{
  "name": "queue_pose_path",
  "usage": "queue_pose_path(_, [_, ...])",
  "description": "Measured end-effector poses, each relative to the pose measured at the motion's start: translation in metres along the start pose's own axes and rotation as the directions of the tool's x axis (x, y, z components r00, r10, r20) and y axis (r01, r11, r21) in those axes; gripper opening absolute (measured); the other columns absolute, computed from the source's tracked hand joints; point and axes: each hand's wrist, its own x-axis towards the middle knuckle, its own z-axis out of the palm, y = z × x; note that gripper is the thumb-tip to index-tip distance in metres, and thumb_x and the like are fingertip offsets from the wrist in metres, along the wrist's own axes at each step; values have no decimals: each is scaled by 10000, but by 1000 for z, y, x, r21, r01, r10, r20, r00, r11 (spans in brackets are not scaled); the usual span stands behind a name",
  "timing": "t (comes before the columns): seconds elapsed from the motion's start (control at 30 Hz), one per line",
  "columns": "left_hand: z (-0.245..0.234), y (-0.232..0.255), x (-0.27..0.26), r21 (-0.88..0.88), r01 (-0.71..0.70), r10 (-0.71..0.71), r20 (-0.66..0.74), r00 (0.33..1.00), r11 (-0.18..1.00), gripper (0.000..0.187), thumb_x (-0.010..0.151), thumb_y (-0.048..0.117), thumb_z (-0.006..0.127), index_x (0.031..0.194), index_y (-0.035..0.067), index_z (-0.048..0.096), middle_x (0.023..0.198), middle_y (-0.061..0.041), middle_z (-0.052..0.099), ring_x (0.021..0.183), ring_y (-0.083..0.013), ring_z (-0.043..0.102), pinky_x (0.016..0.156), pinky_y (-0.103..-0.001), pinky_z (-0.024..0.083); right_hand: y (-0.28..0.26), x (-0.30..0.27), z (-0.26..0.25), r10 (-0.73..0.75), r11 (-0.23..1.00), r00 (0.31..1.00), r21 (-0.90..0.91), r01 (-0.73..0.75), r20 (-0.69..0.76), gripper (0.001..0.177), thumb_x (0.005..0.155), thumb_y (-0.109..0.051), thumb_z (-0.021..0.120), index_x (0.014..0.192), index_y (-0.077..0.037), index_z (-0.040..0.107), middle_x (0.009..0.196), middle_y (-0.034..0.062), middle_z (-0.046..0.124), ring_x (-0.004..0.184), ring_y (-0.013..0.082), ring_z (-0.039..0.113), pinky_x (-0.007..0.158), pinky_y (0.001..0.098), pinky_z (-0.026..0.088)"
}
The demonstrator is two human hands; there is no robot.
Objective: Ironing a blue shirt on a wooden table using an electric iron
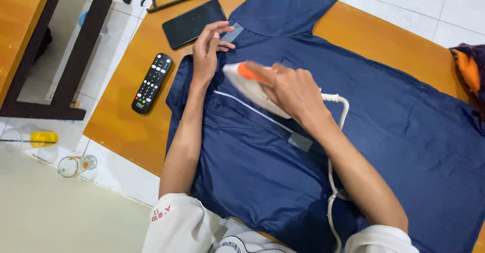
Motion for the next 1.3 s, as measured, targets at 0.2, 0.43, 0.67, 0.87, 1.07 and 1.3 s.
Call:
queue_pose_path(0.2, [2, 8, 0, 146, -70, 68, 21, 997, 987, 320, 1128, 296, 400, 1298, 119, 605, 1209, -68, 728, 939, -170, 747, 758, -278, 595, 1, -14, -6, 5, 999, 999, 36, -7, 42, 589, 991, -316, 561, 1554, -436, 434, 986, 85, 721, 728, 454, 694, 529, 563, 486])
queue_pose_path(0.43, [5, 20, -5, 539, -300, 124, 339, 933, 787, 448, 1162, 287, 416, 1573, 113, 389, 1570, -124, 508, 1400, -314, 518, 1150, -442, 407, 14, -53, -17, 134, 990, 990, -49, -132, 35, 639, 982, -292, 616, 1568, -435, 406, 898, 114, 680, 646, 460, 678, 520, 572, 514])
queue_pose_path(0.67, [12, 31, -7, 712, -356, -56, 484, 873, 606, 600, 1111, 404, 553, 1632, 201, 333, 1681, -39, 351, 1541, -287, 309, 1184, -497, 277, 53, -140, -26, 309, 940, 948, -173, -294, 70, 646, 969, -404, 602, 1576, -491, 400, 957, 5, 671, 655, 402, 687, 488, 503, 518])
queue_pose_path(0.87, [17, 30, -5, 711, -387, -55, 511, 858, 587, 685, 1037, 416, 648, 1616, 158, 388, 1633, -102, 429, 1479, -320, 386, 1136, -493, 272, 76, -221, -44, 374, 919, 922, -174, -354, 102, 537, 955, -374, 566, 1465, -501, 457, 949, 21, 659, 690, 417, 711, 627, 540, 584])
queue_pose_path(1.07, [19, 30, -9, 791, -338, -198, 491, 849, 510, 636, 1075, 433, 552, 1635, 194, 367, 1683, -79, 345, 1525, -310, 306, 1186, -540, 226, 104, -299, -47, 588, 800, 808, -173, -574, 40, 551, 874, -344, 669, 1406, -420, 547, 1021, 28, 759, 875, 352, 763, 793, 504, 624])
queue_pose_path(1.3, [24, 34, -10, 830, -321, -290, 480, 828, 457, 662, 1069, 446, 371, 1644, 133, 273, 1724, -101, 196, 1586, -287, 135, 1250, -502, 114, 139, -393, -16, 702, 652, 708, -330, -683, -78, 445, 796, -449, 707, 1210, -321, 603, 574, 126, 630, 603, 409, 678, 540, 515, 522])
